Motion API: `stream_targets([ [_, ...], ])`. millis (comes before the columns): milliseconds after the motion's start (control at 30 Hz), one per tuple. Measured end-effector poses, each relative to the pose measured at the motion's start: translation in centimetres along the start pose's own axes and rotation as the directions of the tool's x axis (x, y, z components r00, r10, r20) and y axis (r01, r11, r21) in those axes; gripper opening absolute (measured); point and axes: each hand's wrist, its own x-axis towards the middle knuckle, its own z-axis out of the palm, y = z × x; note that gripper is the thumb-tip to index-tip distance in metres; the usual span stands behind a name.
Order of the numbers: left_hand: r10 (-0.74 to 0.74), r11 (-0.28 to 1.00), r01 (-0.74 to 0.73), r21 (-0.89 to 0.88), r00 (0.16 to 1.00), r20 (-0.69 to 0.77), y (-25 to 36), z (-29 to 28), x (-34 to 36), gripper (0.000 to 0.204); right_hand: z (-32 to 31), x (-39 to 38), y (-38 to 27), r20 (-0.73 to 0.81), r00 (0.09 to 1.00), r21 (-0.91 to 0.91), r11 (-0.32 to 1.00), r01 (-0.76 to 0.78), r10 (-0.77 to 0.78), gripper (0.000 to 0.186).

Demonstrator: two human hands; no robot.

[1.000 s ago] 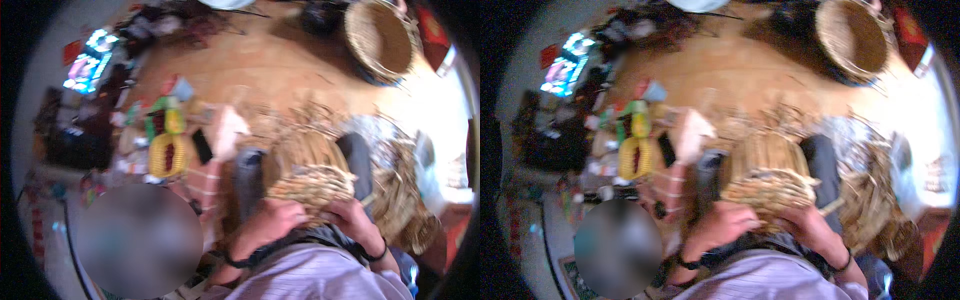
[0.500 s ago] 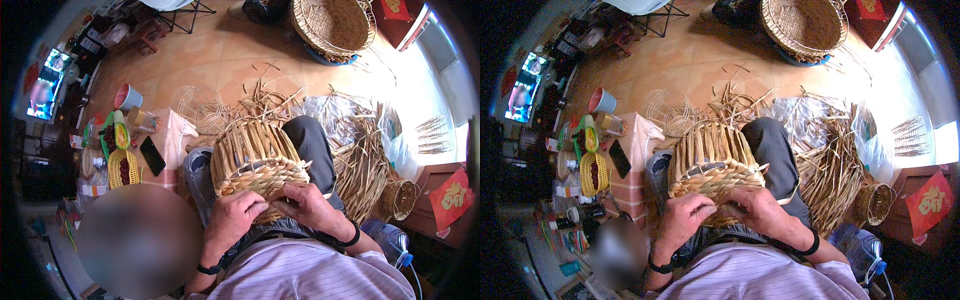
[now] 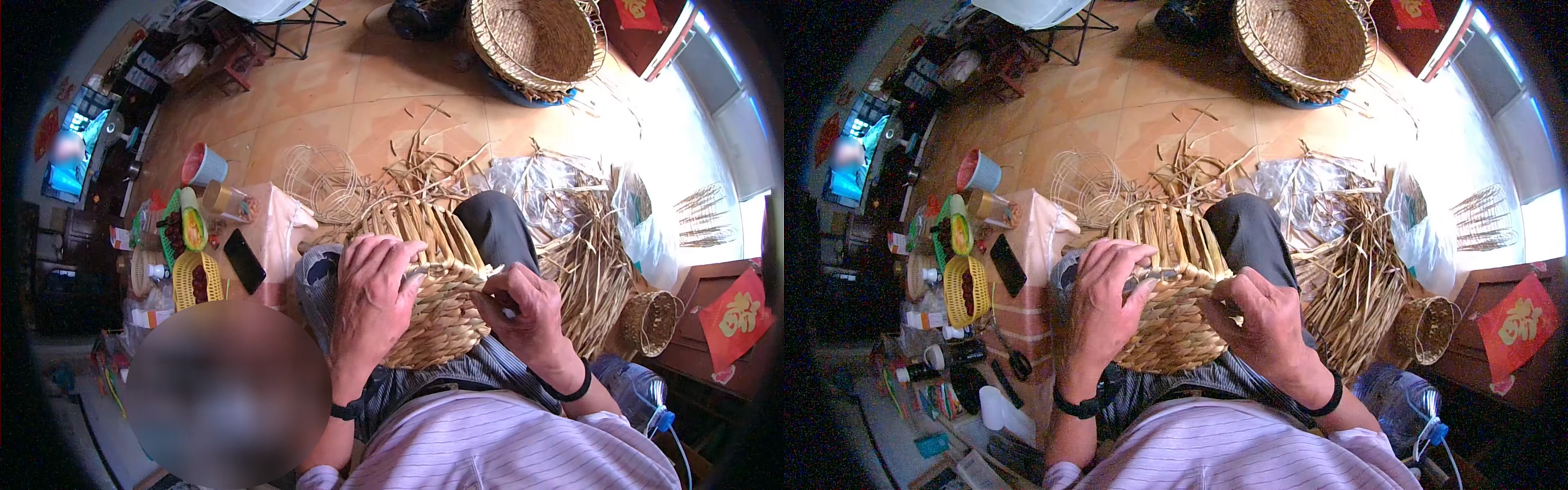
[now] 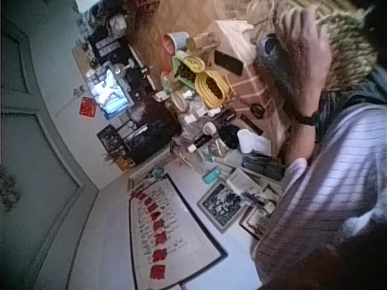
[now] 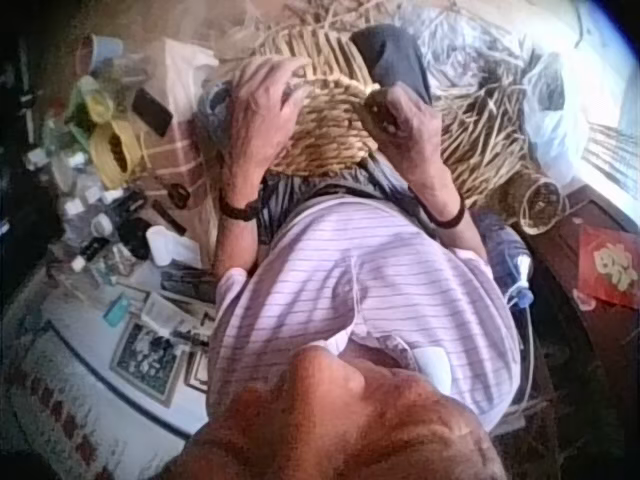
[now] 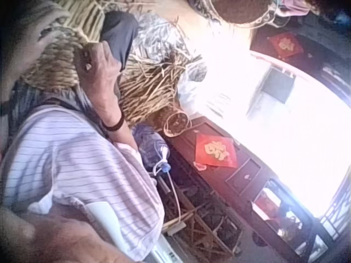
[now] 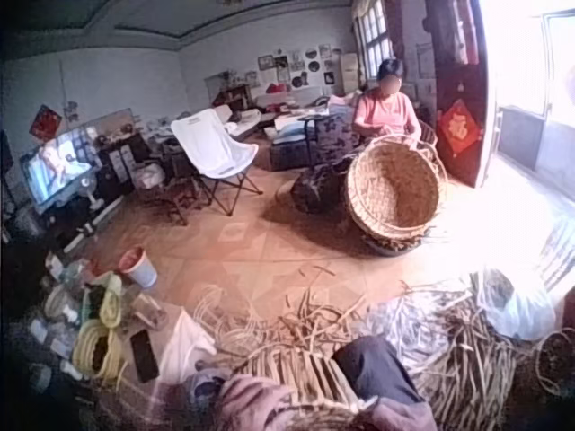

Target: Weaving a basket using straw or wicker materials.

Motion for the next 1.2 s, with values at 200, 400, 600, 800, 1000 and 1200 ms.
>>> stream_targets([
  [200,-0.144,0.977,0.162,-0.137,0.98,0.134,-0.8,-0.1,0.8,0.043,1.0,0.8,0.3,-0.059,0.979,-0.171,0.968,0.183,-0.195,0.025],
  [400,-0.16,0.965,0.187,-0.182,0.975,0.157,-1.2,-0.1,0.8,0.045,2.4,1.3,0.6,-0.049,0.924,-0.241,0.902,0.358,-0.38,0.03],
  [600,-0.098,0.989,0.117,-0.095,0.979,0.18,-1.3,-0.4,0.7,0.046,3.3,0.9,0.4,-0.02,0.97,-0.217,0.948,0.234,-0.244,0.024],
  [800,-0.111,0.986,0.129,-0.102,0.979,0.172,-1.0,-0.5,0.5,0.047,3.6,1.8,0.4,-0.028,0.997,0.056,0.996,-0.065,0.066,0.023],
  [1000,-0.066,0.993,0.083,-0.086,0.981,0.184,-1.2,-0.6,0.8,0.047,3.1,2.0,0.4,0.017,0.995,0.045,0.994,-0.104,0.103,0.021],
  [1200,-0.087,0.98,0.12,-0.16,0.976,0.198,-1.8,-0.4,0.7,0.045,3.0,1.5,0.5,0.022,0.993,0.09,0.989,-0.116,0.115,0.022],
])
